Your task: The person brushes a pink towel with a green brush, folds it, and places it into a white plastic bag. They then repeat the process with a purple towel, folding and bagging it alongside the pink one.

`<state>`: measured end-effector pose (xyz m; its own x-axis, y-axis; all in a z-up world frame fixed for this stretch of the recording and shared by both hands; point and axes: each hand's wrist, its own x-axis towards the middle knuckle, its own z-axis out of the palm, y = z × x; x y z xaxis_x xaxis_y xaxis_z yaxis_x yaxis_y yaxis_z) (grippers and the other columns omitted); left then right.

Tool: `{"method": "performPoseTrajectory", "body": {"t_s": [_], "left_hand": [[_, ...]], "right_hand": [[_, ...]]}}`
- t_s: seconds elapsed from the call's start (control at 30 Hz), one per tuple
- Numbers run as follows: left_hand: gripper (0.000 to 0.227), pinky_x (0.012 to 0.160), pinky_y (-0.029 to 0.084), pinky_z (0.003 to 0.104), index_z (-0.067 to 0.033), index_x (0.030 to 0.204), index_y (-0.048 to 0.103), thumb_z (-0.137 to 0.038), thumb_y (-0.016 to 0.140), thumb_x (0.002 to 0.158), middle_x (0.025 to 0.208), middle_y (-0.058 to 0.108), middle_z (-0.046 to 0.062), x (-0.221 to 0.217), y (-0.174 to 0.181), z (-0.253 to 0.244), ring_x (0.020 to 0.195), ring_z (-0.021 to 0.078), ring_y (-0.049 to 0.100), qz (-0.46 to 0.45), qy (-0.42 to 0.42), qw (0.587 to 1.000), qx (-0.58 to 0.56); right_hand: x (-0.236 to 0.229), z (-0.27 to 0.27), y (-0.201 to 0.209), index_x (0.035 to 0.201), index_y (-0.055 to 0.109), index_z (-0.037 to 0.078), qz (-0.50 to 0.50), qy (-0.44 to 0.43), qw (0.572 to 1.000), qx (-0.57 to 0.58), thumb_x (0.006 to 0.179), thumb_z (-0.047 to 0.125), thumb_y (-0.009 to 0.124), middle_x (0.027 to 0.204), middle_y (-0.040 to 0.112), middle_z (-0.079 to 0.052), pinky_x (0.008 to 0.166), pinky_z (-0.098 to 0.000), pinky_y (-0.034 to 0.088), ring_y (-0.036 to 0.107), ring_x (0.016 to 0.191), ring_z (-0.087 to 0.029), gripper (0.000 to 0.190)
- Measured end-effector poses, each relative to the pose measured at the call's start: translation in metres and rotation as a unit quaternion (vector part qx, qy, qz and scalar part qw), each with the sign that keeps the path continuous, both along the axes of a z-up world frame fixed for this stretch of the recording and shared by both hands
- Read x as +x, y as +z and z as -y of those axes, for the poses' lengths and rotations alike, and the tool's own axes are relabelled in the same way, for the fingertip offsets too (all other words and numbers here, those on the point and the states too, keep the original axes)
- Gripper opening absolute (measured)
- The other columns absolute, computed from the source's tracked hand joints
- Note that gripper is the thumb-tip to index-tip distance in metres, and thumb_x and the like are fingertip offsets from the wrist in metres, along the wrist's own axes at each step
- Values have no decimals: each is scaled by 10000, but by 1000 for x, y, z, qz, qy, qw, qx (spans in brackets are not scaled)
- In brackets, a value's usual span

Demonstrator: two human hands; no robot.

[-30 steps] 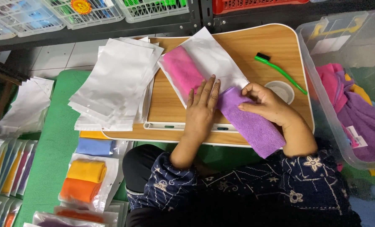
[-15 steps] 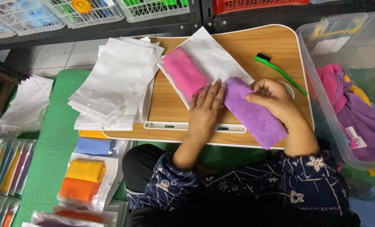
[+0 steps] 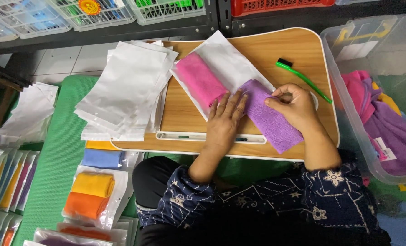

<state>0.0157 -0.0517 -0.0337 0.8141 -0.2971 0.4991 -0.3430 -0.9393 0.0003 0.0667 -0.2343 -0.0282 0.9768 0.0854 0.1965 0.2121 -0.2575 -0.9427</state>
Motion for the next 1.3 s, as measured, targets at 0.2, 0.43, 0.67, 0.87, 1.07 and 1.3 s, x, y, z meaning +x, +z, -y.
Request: {"method": "performPoseTrajectory", "body": {"t_s": [0.2, 0.43, 0.67, 0.87, 1.07, 1.3], "left_hand": [[456, 964, 300, 436, -201, 1282, 296, -148, 426, 849, 1318, 306, 22, -2, 2, 0, 1203, 235, 342, -25, -2, 1000, 5], [457, 973, 284, 436, -212, 1284, 291, -160, 427, 851, 1333, 283, 9, -2, -2, 0, 1221, 228, 313, -27, -4, 1000, 7], [453, 973, 278, 431, -217, 1268, 320, -132, 436, 838, 1330, 290, 6, -3, 0, 0, 1229, 224, 298, -36, -5, 999, 17], [444, 981, 248, 452, -206, 1256, 342, -120, 442, 833, 1347, 266, 45, -4, 5, 0, 1230, 263, 296, -30, -16, 999, 16], [460, 991, 231, 438, -200, 1286, 292, -122, 409, 847, 1355, 256, 20, -6, 7, -1, 1244, 259, 274, -49, -28, 998, 21], [456, 987, 244, 427, -196, 1285, 293, -126, 400, 848, 1357, 254, 1, -5, 4, -3, 1236, 252, 288, -43, -32, 998, 14]], "right_hand": [[3, 4, -7, 917, 561, -6, -44, 78, 994, 59, 579, -14, 678, 790, 469, -75, 614, -269, 479, 550, 687, -147, 358], [7, 4, -10, 759, 568, 45, -12, -8, 1000, -5, 604, 93, 719, 684, 524, -39, 518, -212, 436, 534, 602, -89, 222], [8, -4, -16, 771, 598, 105, -8, -50, 998, -31, 672, 147, 671, 652, 575, -11, 513, -199, 442, 553, 582, -76, 130], [-52, 7, 29, 990, 578, 46, 161, 53, 977, -131, 704, 83, 623, 958, 534, -142, 732, -357, 439, 532, 891, -292, 292], [-93, 6, 32, 1057, 543, 91, 328, 91, 876, -343, 673, 115, 592, 1128, 446, -182, 837, -426, 396, 432, 1071, -367, 388], [-61, -12, 6, 1109, 485, 63, 369, 52, 834, -407, 724, 28, 518, 1147, 404, -178, 889, -380, 387, 411, 1099, -326, 388]]}}
